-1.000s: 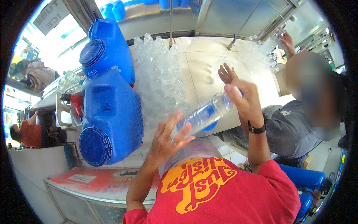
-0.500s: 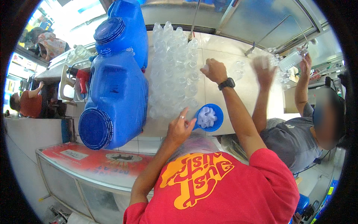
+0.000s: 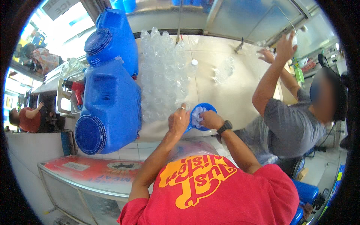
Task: The person repeatedly fills small plastic bottles with water from a large blue dispenser, adds ice using a blue scoop, and secures the caps. The filled bottles are placed on the counter in a row. A coworker performs similar actions nearby.
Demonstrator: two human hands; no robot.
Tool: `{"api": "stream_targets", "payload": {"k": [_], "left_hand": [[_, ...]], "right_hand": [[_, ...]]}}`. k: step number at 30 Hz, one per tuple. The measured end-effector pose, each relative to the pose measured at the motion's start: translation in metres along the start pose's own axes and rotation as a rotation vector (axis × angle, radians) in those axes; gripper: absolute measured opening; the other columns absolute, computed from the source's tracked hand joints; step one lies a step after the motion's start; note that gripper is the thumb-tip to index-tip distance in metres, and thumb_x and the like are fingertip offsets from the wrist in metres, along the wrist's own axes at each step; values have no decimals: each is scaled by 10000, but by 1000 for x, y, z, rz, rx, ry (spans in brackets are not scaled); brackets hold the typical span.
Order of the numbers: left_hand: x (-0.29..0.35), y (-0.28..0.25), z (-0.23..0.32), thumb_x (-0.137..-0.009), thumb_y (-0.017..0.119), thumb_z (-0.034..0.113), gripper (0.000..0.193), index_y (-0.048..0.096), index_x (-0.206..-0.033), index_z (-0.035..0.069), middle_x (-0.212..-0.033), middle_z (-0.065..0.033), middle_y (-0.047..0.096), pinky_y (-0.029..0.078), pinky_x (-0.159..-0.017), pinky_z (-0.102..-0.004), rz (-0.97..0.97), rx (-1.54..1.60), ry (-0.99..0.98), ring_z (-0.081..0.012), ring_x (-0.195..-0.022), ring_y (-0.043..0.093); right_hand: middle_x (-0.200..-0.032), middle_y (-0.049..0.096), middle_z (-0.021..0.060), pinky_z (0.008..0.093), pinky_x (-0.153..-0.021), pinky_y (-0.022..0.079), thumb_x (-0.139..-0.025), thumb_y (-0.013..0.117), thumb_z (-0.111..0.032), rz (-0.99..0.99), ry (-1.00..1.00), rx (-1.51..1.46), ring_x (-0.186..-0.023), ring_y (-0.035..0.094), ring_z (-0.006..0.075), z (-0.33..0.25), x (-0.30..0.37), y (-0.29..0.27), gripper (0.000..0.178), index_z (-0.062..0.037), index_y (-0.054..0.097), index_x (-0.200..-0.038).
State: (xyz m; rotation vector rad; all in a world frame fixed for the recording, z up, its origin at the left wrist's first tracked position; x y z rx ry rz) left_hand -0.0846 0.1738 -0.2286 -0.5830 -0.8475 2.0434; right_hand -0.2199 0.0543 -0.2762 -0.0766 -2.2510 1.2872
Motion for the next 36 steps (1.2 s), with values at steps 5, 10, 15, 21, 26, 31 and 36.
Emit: {"api": "stream_targets", "payload": {"k": [5,10,15,21,26,31,36], "left_hand": [[24,-10,-4,-973,710,252,418,648,-1285,-19,-898,-222,741,594,-685,-517,-9,-23,50,-423,-784,742],[47,-21,-7,-956,722,244,416,661,-1267,-25,-905,-218,743,588,-685,-514,-1,-1,23,-420,-786,741],[71,-32,-24,-931,750,251,434,670,-1269,-9,-895,-200,744,582,-681,-498,24,22,-10,-386,-768,742],[84,-25,-59,-863,852,293,625,648,-1395,37,-789,-151,728,559,-661,-428,-67,276,-131,-294,-682,715],[87,-10,-76,-856,869,359,700,636,-1457,84,-712,-124,707,558,-661,-415,-64,325,-158,-279,-662,706],[89,16,-91,-880,819,488,694,638,-1468,168,-872,-171,744,584,-735,-469,-152,349,-260,-348,-783,735],[90,14,-87,-884,797,541,751,613,-1470,110,-734,-165,693,556,-669,-460,-60,265,-128,-332,-688,702]], "right_hand": [[-949,726,225,520,-688,602,-943,655,-195,376,136,92,-811,735,415,-2,3,36,278,-36,645,-1170],[-955,729,206,521,-686,594,-914,656,-153,413,178,104,-822,732,405,-3,5,34,281,-46,646,-1174],[-1032,716,198,529,-742,585,-860,663,-82,517,180,26,-869,720,406,-33,32,-1,256,-61,667,-1115],[-1075,662,227,517,-799,549,-866,718,-48,500,-170,-217,-955,664,485,-117,52,-50,432,-39,530,-1255],[-1110,686,232,524,-801,545,-918,721,-108,329,-237,-255,-977,678,471,-149,37,-47,380,-48,562,-1258],[-1137,720,195,480,-780,589,-959,703,-276,345,-255,48,-911,727,385,-153,21,-43,295,-98,743,-1190],[-1056,740,206,508,-791,579,-940,690,-181,156,-300,183,-939,725,407,-161,13,-39,264,-62,708,-1175]]}}
Point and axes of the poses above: each hand's wrist, its own x-axis away from the middle knuckle, its own y-axis out of the palm, z = x × y, the point moved 7 cm from there along -x, towards the middle knuckle
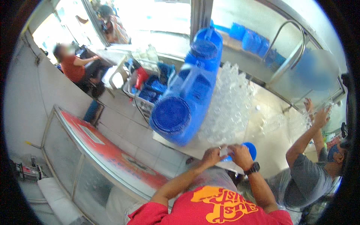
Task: The person repeatedly fills small plastic bottles with water from a large blue dispenser, adds ice using a blue scoop, and secures the caps. The filled bottles are placed on the counter in a row. A coworker performs similar actions nearby.
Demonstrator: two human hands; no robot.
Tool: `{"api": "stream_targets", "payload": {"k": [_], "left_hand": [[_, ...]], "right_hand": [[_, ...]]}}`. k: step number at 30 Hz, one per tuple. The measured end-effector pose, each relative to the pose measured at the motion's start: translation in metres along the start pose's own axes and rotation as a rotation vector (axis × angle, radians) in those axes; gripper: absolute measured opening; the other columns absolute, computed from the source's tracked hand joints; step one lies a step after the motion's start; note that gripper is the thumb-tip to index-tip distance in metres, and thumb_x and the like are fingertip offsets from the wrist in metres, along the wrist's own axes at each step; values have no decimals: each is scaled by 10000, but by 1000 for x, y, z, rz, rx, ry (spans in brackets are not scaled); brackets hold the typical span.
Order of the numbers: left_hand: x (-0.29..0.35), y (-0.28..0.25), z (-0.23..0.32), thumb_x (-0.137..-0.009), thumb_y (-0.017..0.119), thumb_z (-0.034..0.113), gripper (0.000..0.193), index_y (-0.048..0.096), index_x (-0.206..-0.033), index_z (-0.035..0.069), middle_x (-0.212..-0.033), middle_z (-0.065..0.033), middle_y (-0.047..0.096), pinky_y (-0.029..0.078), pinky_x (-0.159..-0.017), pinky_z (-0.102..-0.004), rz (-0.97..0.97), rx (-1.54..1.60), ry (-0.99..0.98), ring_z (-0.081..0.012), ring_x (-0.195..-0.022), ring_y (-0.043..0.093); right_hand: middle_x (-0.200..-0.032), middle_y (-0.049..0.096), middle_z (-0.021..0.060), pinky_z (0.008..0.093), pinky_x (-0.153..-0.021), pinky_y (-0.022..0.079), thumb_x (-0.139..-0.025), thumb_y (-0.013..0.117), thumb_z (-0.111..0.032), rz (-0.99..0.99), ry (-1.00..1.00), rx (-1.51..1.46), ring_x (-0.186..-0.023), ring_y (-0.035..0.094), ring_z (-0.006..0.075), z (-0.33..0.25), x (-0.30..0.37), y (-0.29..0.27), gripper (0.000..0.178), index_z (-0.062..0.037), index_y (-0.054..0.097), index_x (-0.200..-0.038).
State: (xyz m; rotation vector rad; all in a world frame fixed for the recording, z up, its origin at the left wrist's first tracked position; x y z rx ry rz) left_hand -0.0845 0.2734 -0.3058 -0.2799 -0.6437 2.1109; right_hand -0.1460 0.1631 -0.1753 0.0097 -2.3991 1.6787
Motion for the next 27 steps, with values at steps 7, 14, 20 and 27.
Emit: {"api": "stream_targets", "payload": {"k": [7,14,20,27], "left_hand": [[-6,-7,9,-878,819,480,701,641,-1465,141,-710,-150,698,562,-679,-472,18,11,79,-344,-684,720],[-7,-15,-21,-877,855,417,726,613,-1473,82,-949,-122,716,564,-789,-387,-67,123,98,-245,-846,695],[31,-22,-69,-926,818,452,737,540,-1519,114,-1286,-117,691,572,-932,-379,15,856,-348,-246,-1072,698],[58,-79,64,-988,693,534,757,406,-1578,156,-1326,-148,690,662,-685,-357,-315,1857,10,-304,-1029,767]], "right_hand": [[-959,745,196,509,-764,587,-875,758,-268,-23,37,153,-864,729,401,7,-8,16,277,-71,752,-1069],[-898,732,200,498,-756,591,-791,789,-312,61,-55,153,-828,724,401,-11,-23,3,336,-38,754,-981],[-872,735,171,449,-710,598,-741,853,-249,215,-108,-86,-756,726,358,-74,15,-128,322,-31,767,-961],[-1059,786,186,381,-808,628,-742,896,-70,248,-364,-198,-951,784,321,-112,56,-229,366,-44,781,-1088]]}}
Point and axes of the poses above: each hand's wrist, its own x-axis away from the middle knuckle, its own y-axis out of the palm, z = x × y, the point moved 7 cm from there along -x, towards the middle knuckle
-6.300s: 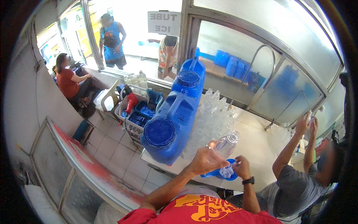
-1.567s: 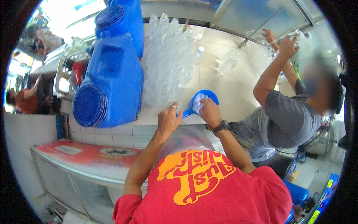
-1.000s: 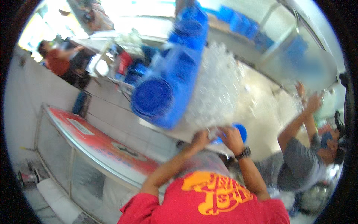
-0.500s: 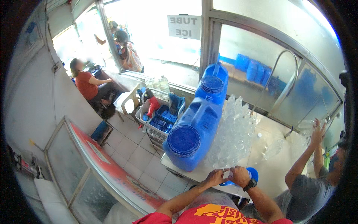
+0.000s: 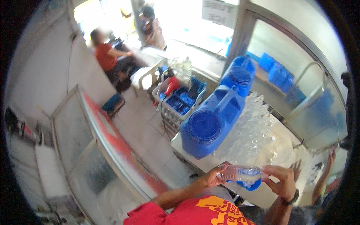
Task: The person repeatedly fills small plastic bottles with water from a large blue dispenser, adds ice using a blue scoop, and secures the caps. The filled bottles are placed on the counter in a row. A coworker performs similar actions nearby.
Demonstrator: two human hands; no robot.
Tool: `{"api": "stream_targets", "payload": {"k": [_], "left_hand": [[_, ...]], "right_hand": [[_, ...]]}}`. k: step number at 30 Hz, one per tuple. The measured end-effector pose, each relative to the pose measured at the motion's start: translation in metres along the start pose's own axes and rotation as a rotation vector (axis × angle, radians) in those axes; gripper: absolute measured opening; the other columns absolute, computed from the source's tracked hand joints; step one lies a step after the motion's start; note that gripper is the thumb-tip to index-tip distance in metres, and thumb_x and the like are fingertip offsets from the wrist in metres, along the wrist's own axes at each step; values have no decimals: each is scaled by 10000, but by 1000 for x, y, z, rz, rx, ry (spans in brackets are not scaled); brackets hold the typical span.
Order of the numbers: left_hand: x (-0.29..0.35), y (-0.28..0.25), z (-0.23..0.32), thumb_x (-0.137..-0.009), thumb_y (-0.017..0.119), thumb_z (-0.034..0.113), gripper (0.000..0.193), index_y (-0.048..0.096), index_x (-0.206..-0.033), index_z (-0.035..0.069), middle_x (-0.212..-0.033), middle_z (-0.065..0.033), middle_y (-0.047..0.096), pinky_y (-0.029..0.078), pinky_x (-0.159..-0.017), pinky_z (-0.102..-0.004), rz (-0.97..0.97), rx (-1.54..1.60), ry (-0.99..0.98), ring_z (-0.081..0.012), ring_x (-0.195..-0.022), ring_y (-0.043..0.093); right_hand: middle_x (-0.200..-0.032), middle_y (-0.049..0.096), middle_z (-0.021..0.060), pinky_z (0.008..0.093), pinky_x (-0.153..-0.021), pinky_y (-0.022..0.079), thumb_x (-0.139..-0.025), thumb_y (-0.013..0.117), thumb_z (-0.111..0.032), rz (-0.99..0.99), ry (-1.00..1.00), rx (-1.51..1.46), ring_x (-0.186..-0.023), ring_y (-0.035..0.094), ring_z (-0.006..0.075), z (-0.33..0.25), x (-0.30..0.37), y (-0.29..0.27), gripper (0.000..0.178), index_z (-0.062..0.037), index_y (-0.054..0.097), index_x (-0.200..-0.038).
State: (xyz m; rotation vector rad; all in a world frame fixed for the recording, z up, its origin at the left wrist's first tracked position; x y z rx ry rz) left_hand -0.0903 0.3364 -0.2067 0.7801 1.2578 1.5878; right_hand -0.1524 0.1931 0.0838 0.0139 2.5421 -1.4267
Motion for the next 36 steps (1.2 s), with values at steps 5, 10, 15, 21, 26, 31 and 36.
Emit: {"api": "stream_targets", "payload": {"k": [5,10,15,21,26,31,36], "left_hand": [[17,16,-14,-1020,628,531,568,644,-1314,45,-1051,-166,766,657,-567,-297,158,158,-425,-314,-845,790],[16,42,-18,-1008,650,494,544,637,-1351,72,-1043,-169,768,614,-553,-291,56,114,-485,-281,-796,779],[16,88,13,-985,739,338,499,617,-1382,62,-1110,-170,766,642,-654,-350,174,-363,-241,-256,-880,778],[22,146,55,-864,882,146,637,575,-1405,14,-1370,-227,657,641,-863,-382,-223,-1315,391,-292,-1127,729],[-27,132,34,-844,903,262,849,462,-1533,35,-1499,-263,545,568,-1031,-466,-212,-1448,470,-368,-1284,644],[-56,118,20,-839,900,359,1003,348,-1618,49,-1604,-289,394,568,-1011,-455,-91,-1747,363,-380,-1336,597],[-35,85,14,-874,875,263,812,469,-1544,47,-1358,-206,610,605,-822,-379,143,-1607,210,-278,-1063,702]], "right_hand": [[-871,690,160,404,-667,541,-921,767,-268,-152,96,174,-746,686,306,-1,34,11,312,-2,691,-1064],[-749,511,190,446,-635,397,-1111,365,-530,-4,60,445,-685,535,337,30,66,9,624,8,598,-898],[-790,513,173,464,-665,397,-1065,477,-305,320,317,334,-716,513,361,56,117,8,382,16,550,-870],[-661,457,-42,319,-535,331,-1142,461,-359,526,970,-256,-631,423,81,87,152,49,466,-27,614,-852],[-740,541,0,262,-592,381,-1067,643,-243,712,593,-141,-697,460,62,75,88,-14,284,-11,634,-904],[-683,663,105,419,-567,489,-979,737,-287,733,443,471,-625,671,297,109,49,-47,269,-67,618,-879],[-719,688,120,505,-619,542,-967,718,-388,450,559,623,-677,695,366,244,24,19,304,-107,603,-985]]}}
Point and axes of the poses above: each hand's wrist, its own x-axis away from the middle knuckle, its own y-axis out of the palm, z = x × y, the point moved 7 cm from there along -x, towards the middle knuckle
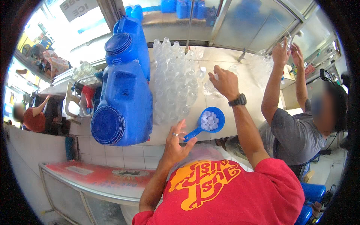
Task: The person repeatedly fills small plastic bottles with water from a large blue dispenser, adds ice using a blue scoop, and secures the caps. The filled bottles are placed on the counter in a row. A coworker performs similar actions nearby.
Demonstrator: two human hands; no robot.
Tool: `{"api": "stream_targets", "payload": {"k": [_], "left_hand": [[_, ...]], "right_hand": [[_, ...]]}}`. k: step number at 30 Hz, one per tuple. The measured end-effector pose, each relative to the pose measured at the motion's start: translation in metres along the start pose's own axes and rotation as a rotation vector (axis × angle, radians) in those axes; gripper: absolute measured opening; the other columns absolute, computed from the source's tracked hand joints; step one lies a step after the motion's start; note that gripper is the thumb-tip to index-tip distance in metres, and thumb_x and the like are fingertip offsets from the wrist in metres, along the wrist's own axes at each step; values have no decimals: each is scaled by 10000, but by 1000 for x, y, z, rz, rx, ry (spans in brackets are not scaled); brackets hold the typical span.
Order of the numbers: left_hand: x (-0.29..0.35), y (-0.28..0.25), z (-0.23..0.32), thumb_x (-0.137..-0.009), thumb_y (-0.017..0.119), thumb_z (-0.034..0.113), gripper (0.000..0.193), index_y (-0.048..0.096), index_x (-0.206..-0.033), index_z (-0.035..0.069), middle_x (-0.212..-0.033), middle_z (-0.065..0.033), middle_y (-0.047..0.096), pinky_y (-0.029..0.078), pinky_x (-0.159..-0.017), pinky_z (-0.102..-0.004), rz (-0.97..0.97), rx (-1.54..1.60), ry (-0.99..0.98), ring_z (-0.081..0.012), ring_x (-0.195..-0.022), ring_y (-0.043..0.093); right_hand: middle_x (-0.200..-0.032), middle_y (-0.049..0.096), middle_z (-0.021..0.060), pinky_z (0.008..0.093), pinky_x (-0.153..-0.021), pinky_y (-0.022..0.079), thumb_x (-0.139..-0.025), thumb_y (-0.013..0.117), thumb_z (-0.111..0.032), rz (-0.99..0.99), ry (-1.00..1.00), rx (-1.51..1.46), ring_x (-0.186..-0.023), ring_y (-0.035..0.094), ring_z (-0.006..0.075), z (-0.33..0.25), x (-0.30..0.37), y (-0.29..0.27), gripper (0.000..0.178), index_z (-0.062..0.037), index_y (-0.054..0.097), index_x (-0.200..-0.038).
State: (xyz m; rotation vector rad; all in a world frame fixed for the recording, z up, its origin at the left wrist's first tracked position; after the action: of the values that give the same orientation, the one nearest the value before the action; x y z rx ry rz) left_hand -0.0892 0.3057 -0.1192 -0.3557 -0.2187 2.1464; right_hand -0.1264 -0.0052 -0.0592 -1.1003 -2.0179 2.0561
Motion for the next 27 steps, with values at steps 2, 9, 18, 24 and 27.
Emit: {"api": "stream_targets", "payload": {"k": [2,9,18,24,27], "left_hand": [[5,4,-13,-888,863,219,687,546,-1469,34,-1231,-168,677,603,-749,-343,18,-2,-75,-229,-956,718],[-24,15,-33,-898,842,181,409,683,-1225,-7,-1006,-145,720,577,-643,-337,84,-184,8,-209,-788,719],[-151,62,-69,-837,848,246,502,700,-1264,27,-1152,-169,682,501,-940,-479,97,-676,148,-346,-1101,612],[-187,94,-89,-837,850,289,464,749,-1219,46,-1137,-113,720,419,-982,-476,-13,-869,97,-305,-1162,563],[-185,96,-90,-854,836,277,393,774,-1159,37,-1113,-89,743,390,-975,-485,-34,-881,128,-295,-1166,561]], "right_hand": [[-771,703,127,501,-643,552,-961,723,-412,-96,27,-26,-719,707,372,18,-1,61,336,-107,604,-1037],[-980,697,199,548,-720,557,-965,713,-442,-133,143,-126,-874,703,431,31,23,142,439,-77,584,-1173],[-897,747,242,559,-757,572,-907,702,-307,-747,122,-135,-839,722,437,22,180,153,256,-65,758,-969],[-1088,649,215,533,-743,601,-951,638,-175,-524,299,-160,-872,717,425,21,218,165,187,-13,677,-1035],[-1060,661,197,529,-757,591,-918,685,-183,-384,199,-173,-884,703,411,26,211,149,183,-28,680,-1015]]}}
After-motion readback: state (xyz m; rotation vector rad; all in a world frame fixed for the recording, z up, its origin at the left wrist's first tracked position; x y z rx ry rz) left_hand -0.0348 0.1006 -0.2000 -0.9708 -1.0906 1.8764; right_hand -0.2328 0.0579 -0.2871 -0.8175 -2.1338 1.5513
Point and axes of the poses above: each hand's wrist, its own x-axis away from the middle knuckle, its own y-axis out of the palm, z = x × y, the point moved 7 cm from there along -x, towards the middle knuckle
